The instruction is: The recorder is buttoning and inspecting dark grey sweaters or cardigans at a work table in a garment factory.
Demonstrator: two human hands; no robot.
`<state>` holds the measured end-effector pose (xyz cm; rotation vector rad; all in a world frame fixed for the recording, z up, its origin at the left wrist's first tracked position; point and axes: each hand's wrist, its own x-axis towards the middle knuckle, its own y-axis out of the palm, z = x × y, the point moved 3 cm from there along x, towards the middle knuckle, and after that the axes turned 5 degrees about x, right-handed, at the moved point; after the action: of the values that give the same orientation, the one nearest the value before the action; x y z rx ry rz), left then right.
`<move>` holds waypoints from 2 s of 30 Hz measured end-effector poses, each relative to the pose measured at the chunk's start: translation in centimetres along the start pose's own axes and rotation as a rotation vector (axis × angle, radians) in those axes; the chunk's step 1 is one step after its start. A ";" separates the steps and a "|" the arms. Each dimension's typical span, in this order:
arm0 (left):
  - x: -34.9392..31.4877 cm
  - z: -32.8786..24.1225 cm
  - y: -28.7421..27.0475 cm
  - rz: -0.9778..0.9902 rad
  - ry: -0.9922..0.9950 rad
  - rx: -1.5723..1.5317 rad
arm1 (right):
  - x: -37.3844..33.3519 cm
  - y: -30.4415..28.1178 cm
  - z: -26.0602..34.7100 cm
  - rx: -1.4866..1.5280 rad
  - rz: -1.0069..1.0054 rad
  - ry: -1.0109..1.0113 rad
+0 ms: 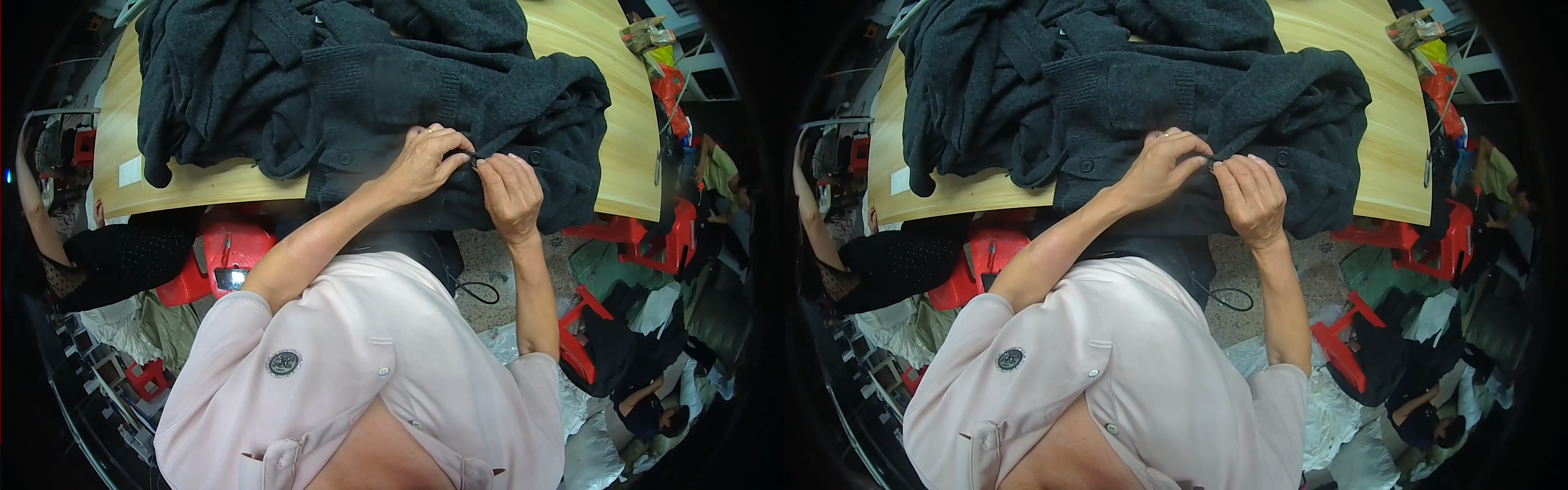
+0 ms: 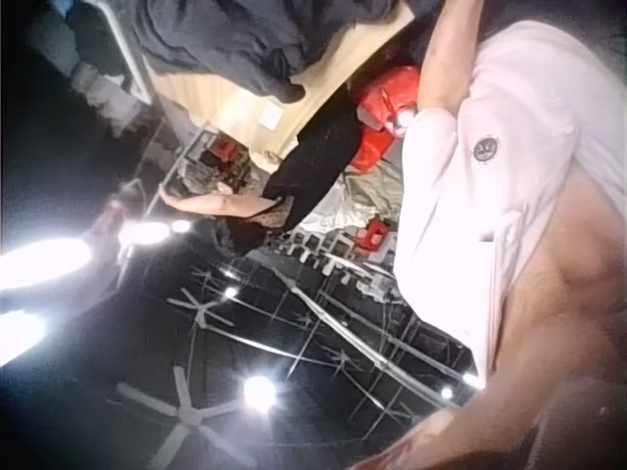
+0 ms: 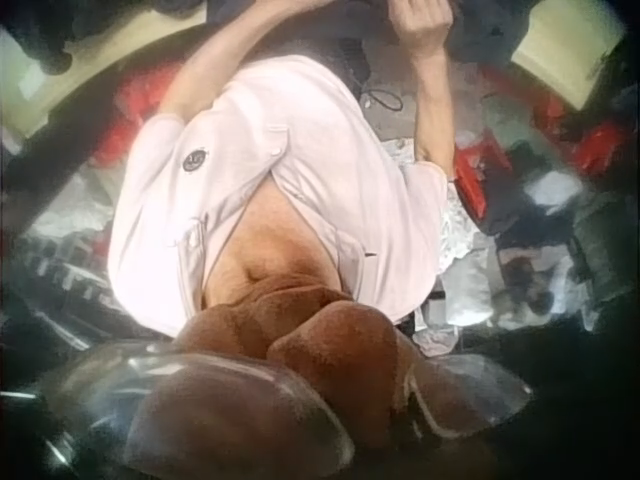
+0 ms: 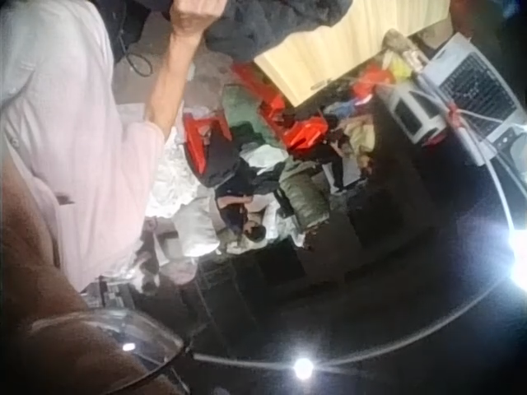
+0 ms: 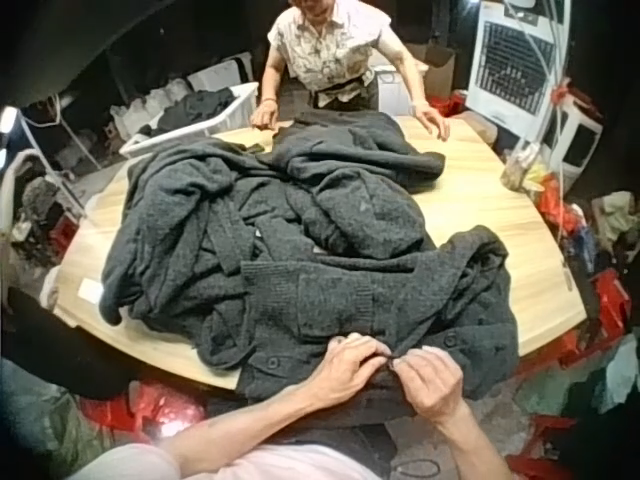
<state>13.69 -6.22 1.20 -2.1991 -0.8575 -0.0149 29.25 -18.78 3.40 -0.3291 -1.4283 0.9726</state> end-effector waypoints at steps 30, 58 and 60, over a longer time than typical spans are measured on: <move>0.6 0.7 0.0 -0.042 -0.094 -0.262 | 0.5 1.7 -1.3 0.281 0.069 0.265; -0.6 -1.9 -0.3 -0.126 0.322 0.210 | 2.8 -0.5 -5.9 -0.055 -0.007 0.227; -0.4 -1.9 -0.4 -0.161 0.290 0.190 | 2.6 -0.1 -4.8 -0.034 0.071 0.245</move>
<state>13.55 -7.50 2.67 -1.8892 -0.8323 -0.3108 33.32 -15.25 4.40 -0.5097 -1.2173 0.9314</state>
